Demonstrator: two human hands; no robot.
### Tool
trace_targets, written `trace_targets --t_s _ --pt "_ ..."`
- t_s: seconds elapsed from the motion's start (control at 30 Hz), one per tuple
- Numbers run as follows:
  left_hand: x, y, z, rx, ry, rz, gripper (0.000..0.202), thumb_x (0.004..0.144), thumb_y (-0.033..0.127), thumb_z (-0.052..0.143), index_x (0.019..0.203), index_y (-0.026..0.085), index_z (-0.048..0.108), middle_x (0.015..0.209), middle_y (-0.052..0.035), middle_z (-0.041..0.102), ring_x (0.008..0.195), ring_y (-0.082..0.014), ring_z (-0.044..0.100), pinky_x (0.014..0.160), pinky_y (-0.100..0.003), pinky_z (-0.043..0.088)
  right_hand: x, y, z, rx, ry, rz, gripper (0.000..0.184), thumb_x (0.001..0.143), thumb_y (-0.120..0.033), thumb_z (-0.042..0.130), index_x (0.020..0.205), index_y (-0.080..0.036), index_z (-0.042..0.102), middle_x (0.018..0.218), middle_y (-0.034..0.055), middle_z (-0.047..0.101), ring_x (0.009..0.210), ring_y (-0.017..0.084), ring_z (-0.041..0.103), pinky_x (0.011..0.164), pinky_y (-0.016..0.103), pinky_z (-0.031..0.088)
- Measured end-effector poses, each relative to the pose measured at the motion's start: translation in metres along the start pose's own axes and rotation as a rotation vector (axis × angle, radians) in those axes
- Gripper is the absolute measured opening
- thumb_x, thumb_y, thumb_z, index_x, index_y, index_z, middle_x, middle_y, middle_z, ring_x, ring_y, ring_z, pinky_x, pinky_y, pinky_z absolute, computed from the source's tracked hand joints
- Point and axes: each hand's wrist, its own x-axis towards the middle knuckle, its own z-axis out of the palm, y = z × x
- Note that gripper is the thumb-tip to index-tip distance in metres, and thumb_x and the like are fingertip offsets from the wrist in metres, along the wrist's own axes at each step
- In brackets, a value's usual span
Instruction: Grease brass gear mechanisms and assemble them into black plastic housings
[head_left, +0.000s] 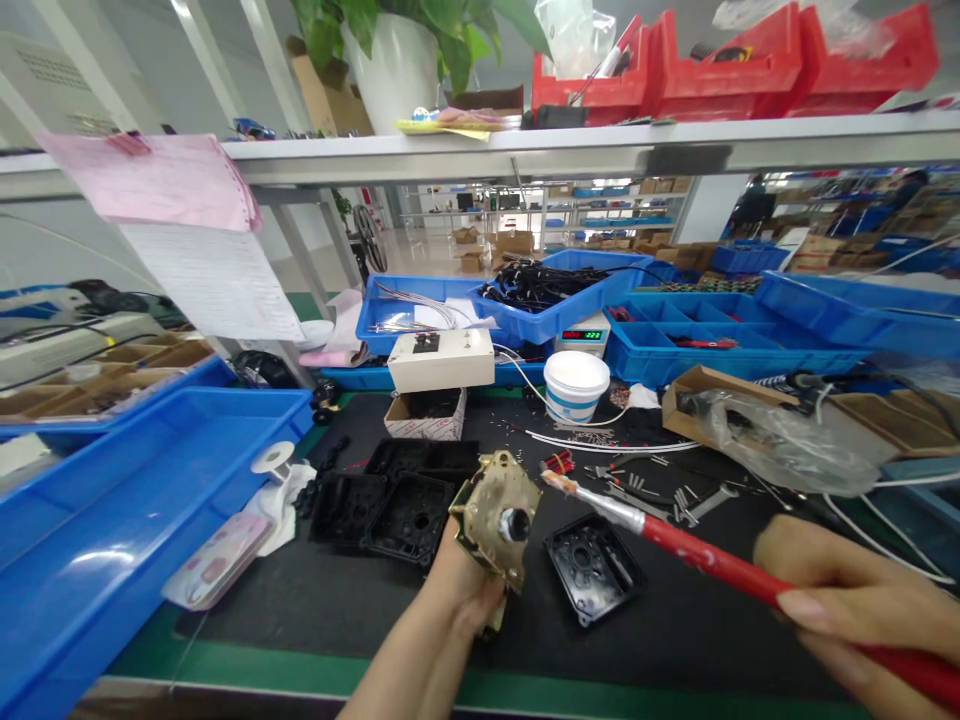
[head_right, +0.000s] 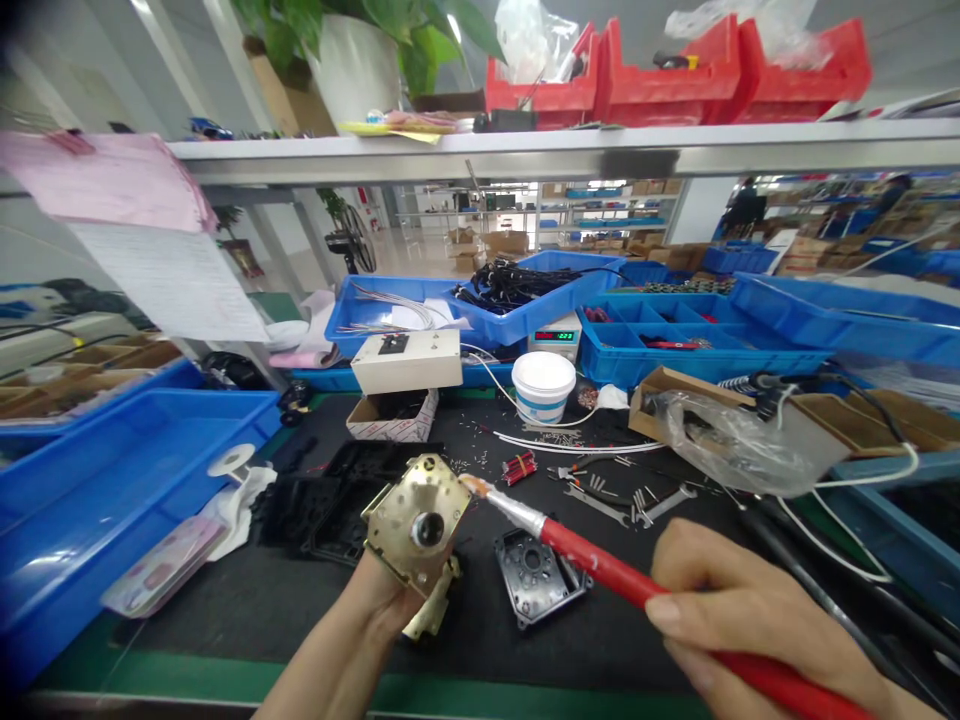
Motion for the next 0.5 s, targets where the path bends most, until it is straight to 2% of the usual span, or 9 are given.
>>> trace_targets --t_s 0.07,0.17,0.3,0.4,0.5 --pt "-0.001 0.000 0.001 -0.005 -0.014 -0.042 0.015 0.063 0.018 0.070 0.077 0.015 0.064 0.054 0.0006 0.061 0.050 -0.0126 0.058 0.050 -0.021 0.048 0.011 -0.003 -0.004 0.160 -0.038 0.016 0.028 0.090 -0.025 0.046 0.115 -0.037 0.048 0.065 -0.0017 0.052 0.051 0.011 0.052 0.046 0.022 0.042" --pt "-0.002 -0.002 0.001 0.001 -0.038 -0.083 0.011 0.062 0.017 0.071 0.067 0.014 0.062 0.051 -0.0002 0.060 0.046 -0.0120 0.056 0.047 -0.021 0.046 0.023 0.000 -0.005 0.378 -0.077 0.132 0.018 0.090 -0.027 0.047 0.103 -0.037 0.056 0.070 -0.0009 0.051 0.055 0.011 0.051 0.050 0.022 0.042" --pt "-0.002 -0.004 0.000 0.012 -0.052 -0.081 0.015 0.058 0.015 0.072 0.057 0.014 0.057 0.048 0.0007 0.057 0.043 -0.0109 0.053 0.041 -0.019 0.043 0.014 0.016 0.007 0.577 -0.060 0.217 0.012 0.088 -0.028 0.053 0.095 -0.035 0.060 0.070 -0.0021 0.050 0.057 0.010 0.047 0.053 0.022 0.039" --pt "0.001 -0.005 -0.001 0.016 -0.043 -0.046 0.013 0.057 0.014 0.071 0.059 0.015 0.058 0.050 0.0004 0.057 0.047 -0.0117 0.055 0.046 -0.020 0.046 -0.001 0.021 0.021 0.737 0.036 0.359 0.008 0.085 -0.032 0.056 0.092 -0.032 0.061 0.068 -0.0022 0.051 0.055 0.009 0.049 0.048 0.019 0.037" --pt "0.005 -0.006 -0.002 0.025 -0.028 0.008 0.014 0.057 0.016 0.071 0.066 0.015 0.061 0.053 0.0007 0.059 0.051 -0.0124 0.056 0.050 -0.022 0.048 -0.007 0.010 0.033 0.910 0.231 0.615 0.014 0.079 -0.040 0.063 0.080 -0.026 0.061 0.057 -0.0032 0.052 0.044 0.006 0.046 0.039 0.015 0.030"
